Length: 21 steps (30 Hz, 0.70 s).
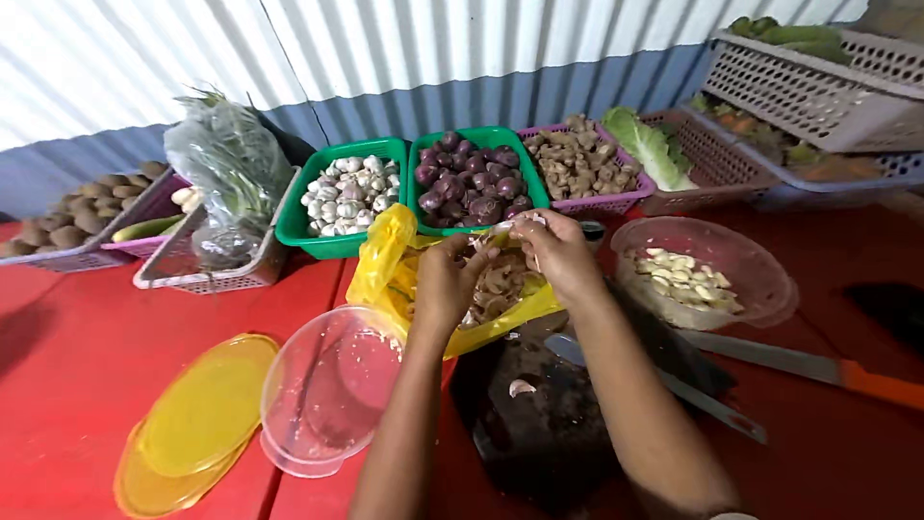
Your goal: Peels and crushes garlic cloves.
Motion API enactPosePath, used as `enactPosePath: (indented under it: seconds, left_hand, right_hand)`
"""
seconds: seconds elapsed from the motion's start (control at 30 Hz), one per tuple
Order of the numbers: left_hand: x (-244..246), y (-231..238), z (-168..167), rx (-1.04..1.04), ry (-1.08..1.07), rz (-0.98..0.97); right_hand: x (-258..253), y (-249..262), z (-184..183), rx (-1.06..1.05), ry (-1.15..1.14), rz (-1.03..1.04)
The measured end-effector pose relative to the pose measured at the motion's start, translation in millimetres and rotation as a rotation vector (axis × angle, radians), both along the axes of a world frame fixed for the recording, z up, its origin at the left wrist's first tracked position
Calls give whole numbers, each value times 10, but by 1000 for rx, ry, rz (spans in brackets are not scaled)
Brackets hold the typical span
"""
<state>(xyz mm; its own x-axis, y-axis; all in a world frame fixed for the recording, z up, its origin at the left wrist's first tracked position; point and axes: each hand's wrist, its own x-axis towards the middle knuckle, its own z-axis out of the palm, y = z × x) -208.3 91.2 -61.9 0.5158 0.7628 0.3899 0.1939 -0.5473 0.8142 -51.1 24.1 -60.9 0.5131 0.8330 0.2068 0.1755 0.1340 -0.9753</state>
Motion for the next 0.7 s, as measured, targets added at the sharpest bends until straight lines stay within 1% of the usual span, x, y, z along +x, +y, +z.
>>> enactPosePath:
  seconds: [0.17,0.3,0.37,0.53,0.6,0.7]
  left_hand:
    - [-31,7,-14,192,80,92]
    - [-26,0,-11,273,196,123]
    - [-38,-6,-11,290,266,116]
    - [-77,45,7,310,403,-7]
    - [-93,25,53,307,454,-14]
    - [-88,3,60,358,494,-11]
  right_hand:
    - [-103,-40,63,-13,-252,98]
    - [-138,1,-6,-8,-497,46]
    - [-130,11,-25,-5,-586,51]
    - [-85,1,-41,38,-695,132]
    - [-93,16,-73,72,-756,128]
    - [-129,21,-105,95,-813,93]
